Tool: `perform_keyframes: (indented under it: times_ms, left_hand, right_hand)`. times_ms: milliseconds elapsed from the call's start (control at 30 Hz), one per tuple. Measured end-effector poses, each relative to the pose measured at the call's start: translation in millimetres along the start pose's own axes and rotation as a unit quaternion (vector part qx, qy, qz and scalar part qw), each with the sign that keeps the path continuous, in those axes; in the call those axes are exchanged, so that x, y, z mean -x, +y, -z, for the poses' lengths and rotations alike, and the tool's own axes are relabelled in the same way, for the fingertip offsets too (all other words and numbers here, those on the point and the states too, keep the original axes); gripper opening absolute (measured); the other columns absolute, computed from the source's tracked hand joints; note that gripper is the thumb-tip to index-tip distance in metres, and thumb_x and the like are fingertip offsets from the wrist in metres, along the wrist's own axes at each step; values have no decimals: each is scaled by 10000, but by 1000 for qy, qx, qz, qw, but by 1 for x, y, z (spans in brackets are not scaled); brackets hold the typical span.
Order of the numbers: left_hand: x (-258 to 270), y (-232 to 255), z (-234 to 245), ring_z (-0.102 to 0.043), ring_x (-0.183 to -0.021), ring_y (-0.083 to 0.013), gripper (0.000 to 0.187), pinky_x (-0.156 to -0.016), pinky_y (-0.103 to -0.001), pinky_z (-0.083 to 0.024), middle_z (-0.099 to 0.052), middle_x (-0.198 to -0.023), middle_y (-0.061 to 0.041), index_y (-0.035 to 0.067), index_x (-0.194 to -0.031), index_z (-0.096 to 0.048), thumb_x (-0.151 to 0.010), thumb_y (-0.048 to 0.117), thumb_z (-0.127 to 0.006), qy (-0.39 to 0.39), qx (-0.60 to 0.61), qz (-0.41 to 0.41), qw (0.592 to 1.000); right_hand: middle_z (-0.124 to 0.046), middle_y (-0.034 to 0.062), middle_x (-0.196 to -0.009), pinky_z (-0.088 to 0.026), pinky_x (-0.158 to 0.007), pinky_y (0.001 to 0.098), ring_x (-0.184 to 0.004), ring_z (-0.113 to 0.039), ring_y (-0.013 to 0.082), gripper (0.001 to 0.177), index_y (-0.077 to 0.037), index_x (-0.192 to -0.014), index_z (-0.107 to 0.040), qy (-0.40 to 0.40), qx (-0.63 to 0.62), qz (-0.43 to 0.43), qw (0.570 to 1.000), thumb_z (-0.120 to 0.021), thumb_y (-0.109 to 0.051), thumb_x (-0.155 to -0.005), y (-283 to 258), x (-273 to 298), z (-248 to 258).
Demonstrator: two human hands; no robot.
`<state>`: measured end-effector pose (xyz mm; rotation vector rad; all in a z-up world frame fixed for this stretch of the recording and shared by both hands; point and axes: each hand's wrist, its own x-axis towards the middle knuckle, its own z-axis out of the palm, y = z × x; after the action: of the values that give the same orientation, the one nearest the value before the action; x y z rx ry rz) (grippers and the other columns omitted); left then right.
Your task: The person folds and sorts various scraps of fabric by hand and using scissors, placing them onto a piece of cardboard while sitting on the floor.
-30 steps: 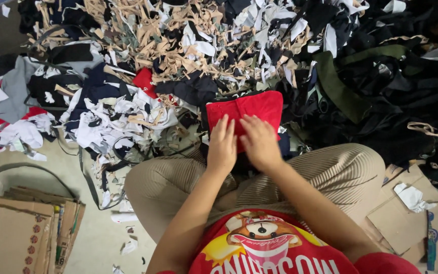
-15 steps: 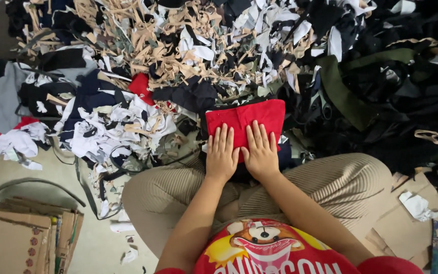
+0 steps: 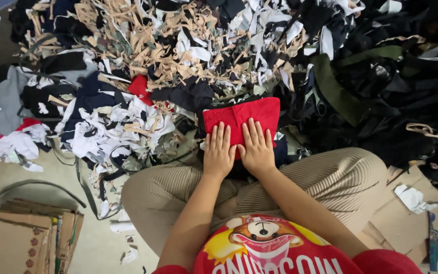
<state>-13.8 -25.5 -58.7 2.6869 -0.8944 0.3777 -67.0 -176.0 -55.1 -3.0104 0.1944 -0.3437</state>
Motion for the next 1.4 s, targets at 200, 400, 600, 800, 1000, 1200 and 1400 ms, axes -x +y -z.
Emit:
perform_keyframes:
  times_ms: [200, 400, 600, 800, 1000, 1200, 1400]
  left_hand:
    - [-10, 7, 10, -372, -1474, -362, 660, -1194, -608, -224, -346, -1629, -183, 91, -1574, -368, -995, 368, -520, -23, -9, 11, 1000]
    - [-93, 91, 48, -506, -1387, -334, 396, -1186, -521, -334, -505, -1520, -160, 81, -1372, -607, -998, 156, -502, 55, 73, -73, 993]
    - [-178, 281, 124, -538, -1377, -275, 506, -1199, -404, -375, -619, -1417, -108, 151, -1346, -622, -1066, 474, -351, -221, 545, 36, 808]
    - [-66, 484, -103, -591, -1307, -315, 544, -1127, -426, -476, -601, -1338, -139, 184, -1491, -493, -948, 166, -523, -289, 528, -48, 797]
    - [-22, 489, -110, -581, -1307, -337, 432, -1123, -464, -450, -647, -1302, -167, 52, -1338, -614, -926, 168, -562, -456, 456, 94, 759]
    - [14, 478, -216, -667, -1175, -357, 360, -985, -511, -550, -723, -1135, -198, 40, -1181, -694, -889, 169, -528, -508, 353, 66, 783]
    - [1, 491, -150, -628, -1212, -400, 356, -1032, -520, -508, -684, -1200, -246, 20, -1256, -632, -951, 159, -512, -439, 438, 62, 782]
  right_hand:
    - [-154, 64, -1725, -109, -1263, 535, -1578, -160, 270, 739, -189, -1649, -217, -143, -57, -39, 987, -448, -504, -1021, 2, -12, 16]
    - [-406, 166, -1617, -227, -1211, 587, -1513, -343, 307, 601, -58, -1563, -416, 96, 43, -20, 994, -515, -239, -998, 48, -26, 69]
    - [-387, 67, -1640, -81, -1269, 479, -1491, -352, 289, 451, -47, -1596, -396, 83, -14, -279, 957, -346, -97, -1150, 207, 35, 147]
    - [-440, 12, -1585, -123, -1222, 543, -1486, -370, 219, 524, -199, -1578, -417, 96, 15, -390, 916, -457, -74, -1070, 308, 182, 163]
    - [-580, -42, -1468, -338, -1165, 449, -1351, -541, 225, 552, -388, -1457, -557, -32, -277, -676, 682, -343, -662, -1029, 325, 207, 145]
    - [-199, 259, -1654, -274, -1212, 575, -1483, -312, 498, 811, -128, -1627, -305, 112, -208, -531, 814, -667, -295, -920, 310, 275, 14]
    - [-212, 300, -1653, -201, -1250, 548, -1520, -202, 494, 704, -50, -1621, -278, 222, -329, -483, 781, -424, -24, -932, 282, 252, 69]
